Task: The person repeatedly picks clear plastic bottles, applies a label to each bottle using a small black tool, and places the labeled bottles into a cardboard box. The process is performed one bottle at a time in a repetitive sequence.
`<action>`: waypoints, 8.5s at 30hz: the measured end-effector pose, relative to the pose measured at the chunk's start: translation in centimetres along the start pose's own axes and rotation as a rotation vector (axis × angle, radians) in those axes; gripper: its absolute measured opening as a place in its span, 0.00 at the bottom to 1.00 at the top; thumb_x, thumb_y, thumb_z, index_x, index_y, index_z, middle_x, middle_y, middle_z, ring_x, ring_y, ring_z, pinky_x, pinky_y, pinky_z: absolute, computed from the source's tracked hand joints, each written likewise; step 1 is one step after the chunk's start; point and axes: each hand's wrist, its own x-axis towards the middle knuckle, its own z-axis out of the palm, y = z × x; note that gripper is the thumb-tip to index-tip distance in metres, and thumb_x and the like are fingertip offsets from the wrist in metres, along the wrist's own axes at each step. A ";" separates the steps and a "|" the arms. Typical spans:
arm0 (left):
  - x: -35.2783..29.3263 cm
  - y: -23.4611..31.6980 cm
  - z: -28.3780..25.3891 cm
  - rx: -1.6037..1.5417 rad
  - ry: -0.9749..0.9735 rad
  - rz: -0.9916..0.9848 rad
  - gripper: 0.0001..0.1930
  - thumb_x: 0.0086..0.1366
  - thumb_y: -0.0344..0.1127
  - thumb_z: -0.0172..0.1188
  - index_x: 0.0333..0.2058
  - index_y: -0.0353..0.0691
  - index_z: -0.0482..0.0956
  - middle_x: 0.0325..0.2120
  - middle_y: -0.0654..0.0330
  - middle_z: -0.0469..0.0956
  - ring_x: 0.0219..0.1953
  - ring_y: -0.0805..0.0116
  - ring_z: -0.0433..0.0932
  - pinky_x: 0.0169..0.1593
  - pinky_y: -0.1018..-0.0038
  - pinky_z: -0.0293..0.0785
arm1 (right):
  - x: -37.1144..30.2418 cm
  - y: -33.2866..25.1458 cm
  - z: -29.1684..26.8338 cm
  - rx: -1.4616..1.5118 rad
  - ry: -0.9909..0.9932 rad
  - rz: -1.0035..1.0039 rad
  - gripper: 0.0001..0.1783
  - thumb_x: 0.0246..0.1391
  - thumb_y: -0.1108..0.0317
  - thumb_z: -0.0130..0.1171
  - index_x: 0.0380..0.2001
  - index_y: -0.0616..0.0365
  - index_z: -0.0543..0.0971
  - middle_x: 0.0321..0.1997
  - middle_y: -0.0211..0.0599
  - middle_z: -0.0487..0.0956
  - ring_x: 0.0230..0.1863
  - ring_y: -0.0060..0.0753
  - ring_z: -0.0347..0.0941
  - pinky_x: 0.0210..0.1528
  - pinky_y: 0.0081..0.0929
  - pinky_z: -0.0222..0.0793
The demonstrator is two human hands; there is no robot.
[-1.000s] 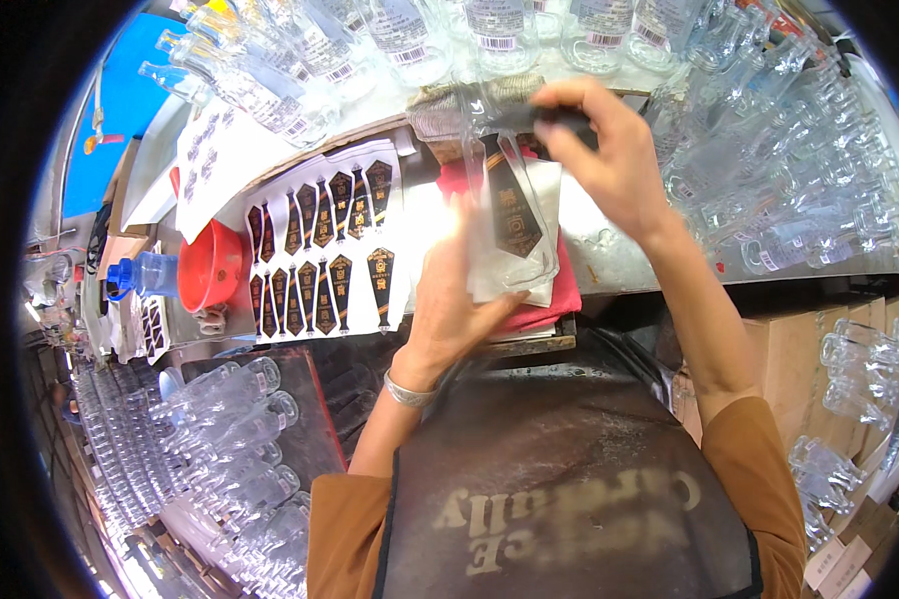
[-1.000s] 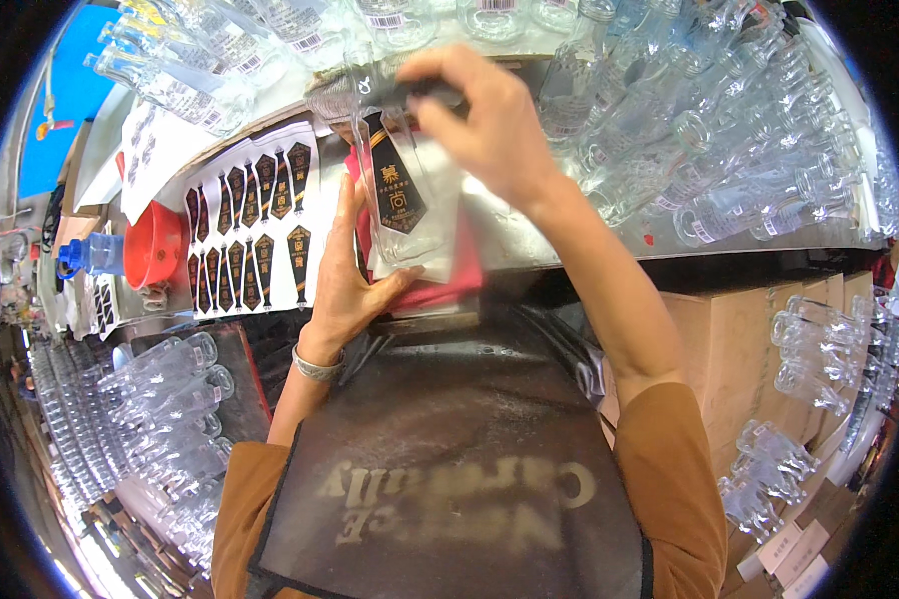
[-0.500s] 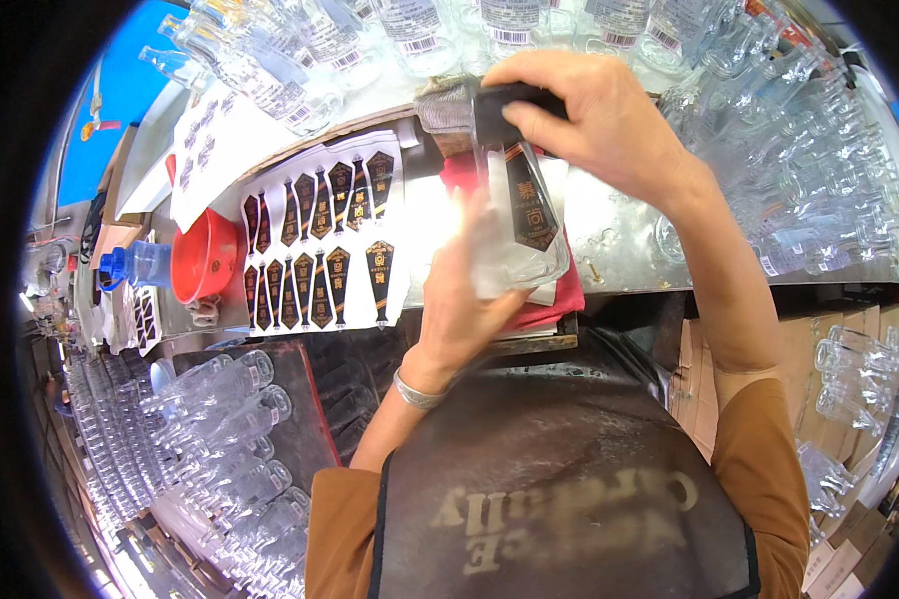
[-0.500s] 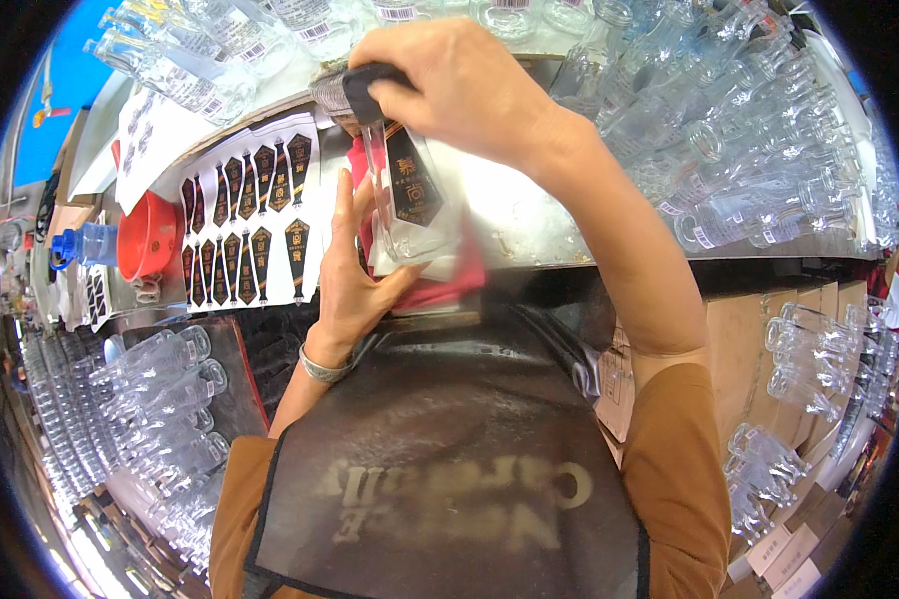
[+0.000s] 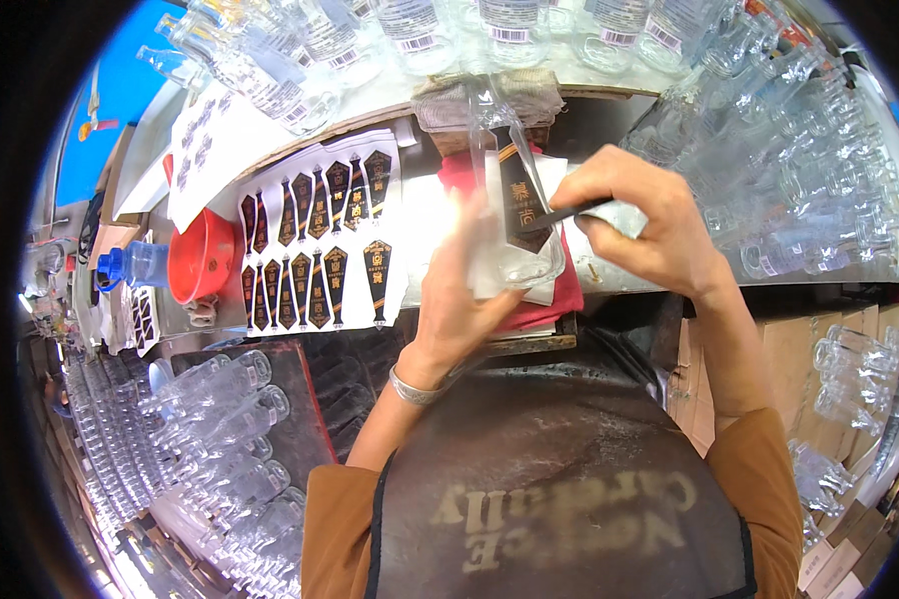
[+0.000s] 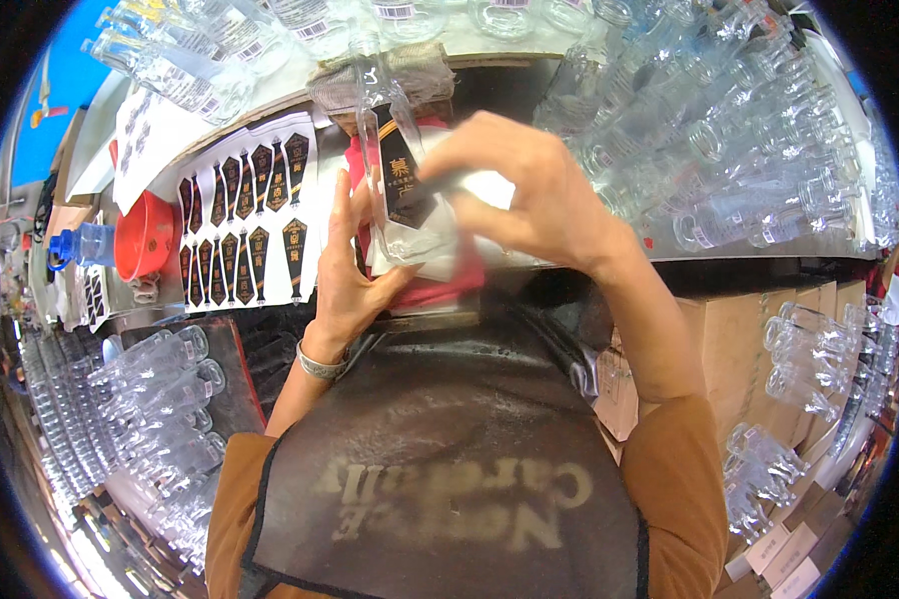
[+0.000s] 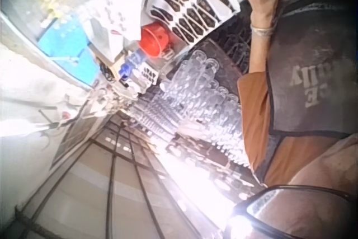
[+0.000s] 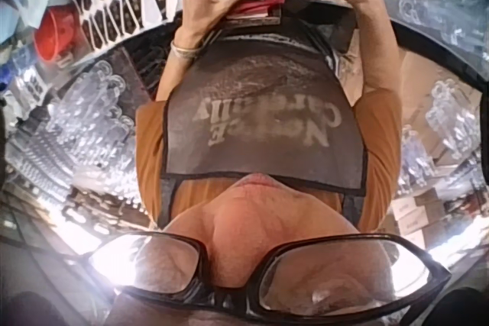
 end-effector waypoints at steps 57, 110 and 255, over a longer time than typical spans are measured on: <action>0.8 0.2 0.2 -0.025 0.042 0.090 0.62 0.49 0.28 0.76 0.73 0.34 0.36 0.69 0.43 0.59 0.68 0.52 0.64 0.66 0.57 0.65 | 8.3 1.4 0.5 -0.380 0.037 -0.090 0.12 0.54 0.67 0.63 0.40 0.61 0.81 0.39 0.45 0.82 0.40 0.49 0.78 0.45 0.36 0.74; 8.5 -17.2 -28.8 1.076 0.484 -0.383 0.35 0.68 0.60 0.52 0.60 0.34 0.71 0.60 0.43 0.71 0.69 0.43 0.58 0.69 0.37 0.45 | -5.3 -0.2 4.2 -0.074 0.165 0.658 0.15 0.64 0.68 0.58 0.50 0.65 0.80 0.30 0.32 0.82 0.29 0.17 0.72 0.32 0.18 0.64; -0.4 -1.2 -0.4 -0.198 0.012 -0.089 0.55 0.53 0.21 0.68 0.73 0.36 0.41 0.65 0.44 0.64 0.65 0.57 0.67 0.68 0.63 0.61 | -1.7 1.4 2.7 -0.009 0.131 -0.080 0.18 0.40 0.80 0.67 0.39 0.58 0.81 0.46 0.41 0.82 0.48 0.40 0.78 0.50 0.32 0.75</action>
